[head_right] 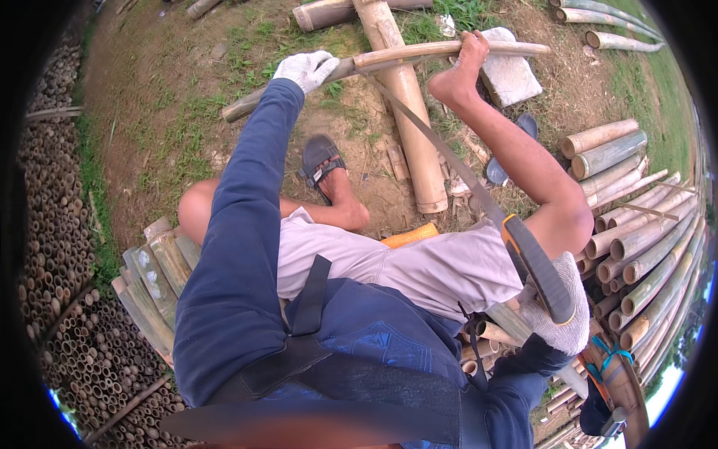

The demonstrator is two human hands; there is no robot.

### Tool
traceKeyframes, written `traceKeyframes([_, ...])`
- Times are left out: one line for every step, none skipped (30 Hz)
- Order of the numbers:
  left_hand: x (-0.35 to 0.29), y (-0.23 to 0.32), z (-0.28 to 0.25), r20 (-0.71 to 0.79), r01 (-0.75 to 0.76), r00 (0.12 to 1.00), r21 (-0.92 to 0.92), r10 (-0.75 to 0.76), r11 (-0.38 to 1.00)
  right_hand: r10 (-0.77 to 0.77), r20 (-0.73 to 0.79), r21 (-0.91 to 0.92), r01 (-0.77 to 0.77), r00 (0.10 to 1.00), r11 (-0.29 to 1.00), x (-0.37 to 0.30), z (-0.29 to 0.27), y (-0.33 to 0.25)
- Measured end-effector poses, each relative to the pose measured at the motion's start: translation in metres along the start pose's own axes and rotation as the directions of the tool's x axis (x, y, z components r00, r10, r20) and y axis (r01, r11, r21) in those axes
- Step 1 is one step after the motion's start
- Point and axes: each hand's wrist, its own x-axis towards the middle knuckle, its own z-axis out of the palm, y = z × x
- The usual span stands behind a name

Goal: The person sits on the ground and uses a hand saw to cut bamboo poles into shorter sections. They repeatedly position the bamboo on a makeshift support, saw through it, and then move the cut pieces aside.

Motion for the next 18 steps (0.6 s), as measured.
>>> traceKeyframes([-0.001,0.0,0.0,0.004,-0.006,1.0,-0.001,0.006,1.0,-0.054,-0.026,-0.001,0.054,0.998,0.999,0.003,0.007,0.007])
traceKeyframes([-0.001,0.0,0.0,0.005,-0.01,1.0,-0.001,0.01,1.0,0.026,-0.024,-0.04,-0.027,0.999,0.999,0.012,0.021,0.011])
traceKeyframes([-0.002,0.001,-0.001,0.017,-0.005,1.0,0.0,0.005,1.0,0.025,-0.006,0.02,-0.025,1.0,0.999,0.024,0.038,0.01])
traceKeyframes([-0.002,0.003,-0.002,0.042,0.017,0.999,0.012,-0.018,1.0,0.01,0.074,0.241,-0.028,0.997,0.97,0.039,0.055,0.004])
traceKeyframes([-0.003,0.004,-0.004,0.064,-0.001,0.998,0.014,0.0,1.0,-0.112,0.177,0.579,-0.012,0.978,0.816,0.05,0.078,-0.005])
traceKeyframes([-0.005,0.007,-0.006,0.087,-0.018,0.996,0.017,0.016,1.0,-0.056,0.188,0.689,-0.091,0.981,0.719,0.063,0.11,-0.015])
traceKeyframes([-0.006,0.009,-0.008,0.102,-0.039,0.994,0.024,0.037,0.999,-0.012,0.249,0.775,-0.192,0.968,0.603,0.079,0.143,-0.028])
traceKeyframes([-0.006,0.011,-0.009,0.143,-0.038,0.989,0.081,0.027,0.996,-0.035,0.248,0.814,-0.189,0.968,0.549,0.096,0.168,-0.037])
traceKeyframes([-0.005,0.013,-0.01,0.19,-0.046,0.982,0.146,0.017,0.988,-0.07,0.286,0.84,-0.215,0.956,0.498,0.11,0.19,-0.044])
traceKeyframes([-0.003,0.015,-0.011,0.211,-0.035,0.978,0.176,-0.003,0.984,-0.057,0.277,0.853,-0.218,0.959,0.474,0.118,0.211,-0.051])
traceKeyframes([-0.001,0.016,-0.011,0.228,-0.026,0.973,0.202,-0.021,0.979,-0.073,0.245,0.886,-0.193,0.967,0.423,0.122,0.23,-0.057])
traceKeyframes([0.002,0.016,-0.011,0.254,-0.016,0.966,0.213,-0.039,0.977,-0.094,0.207,0.838,-0.127,0.974,0.531,0.128,0.246,-0.061])
traceKeyframes([0.006,0.016,-0.011,0.284,-0.001,0.957,0.224,-0.065,0.975,-0.056,0.227,0.777,-0.146,0.972,0.613,0.132,0.259,-0.065])
traceKeyframes([0.01,0.015,-0.01,0.307,0.015,0.948,0.23,-0.087,0.973,-0.087,0.162,0.758,-0.067,0.983,0.649,0.133,0.269,-0.066])
traceKeyframes([0.014,0.014,-0.01,0.313,0.015,0.946,0.217,-0.084,0.976,-0.123,0.1,0.731,0.01,0.987,0.682,0.135,0.276,-0.067])
traceKeyframes([0.017,0.012,-0.01,0.322,0.016,0.943,0.202,-0.081,0.979,-0.122,0.08,0.719,0.027,0.989,0.694,0.134,0.28,-0.066])
traceKeyframes([0.018,0.01,-0.01,0.341,0.023,0.936,0.195,-0.089,0.981,-0.119,0.063,0.706,0.04,0.991,0.707,0.134,0.282,-0.066])
traceKeyframes([0.02,0.008,-0.011,0.343,0.02,0.936,0.166,-0.077,0.986,-0.134,0.033,0.684,0.076,0.99,0.726,0.133,0.282,-0.065])
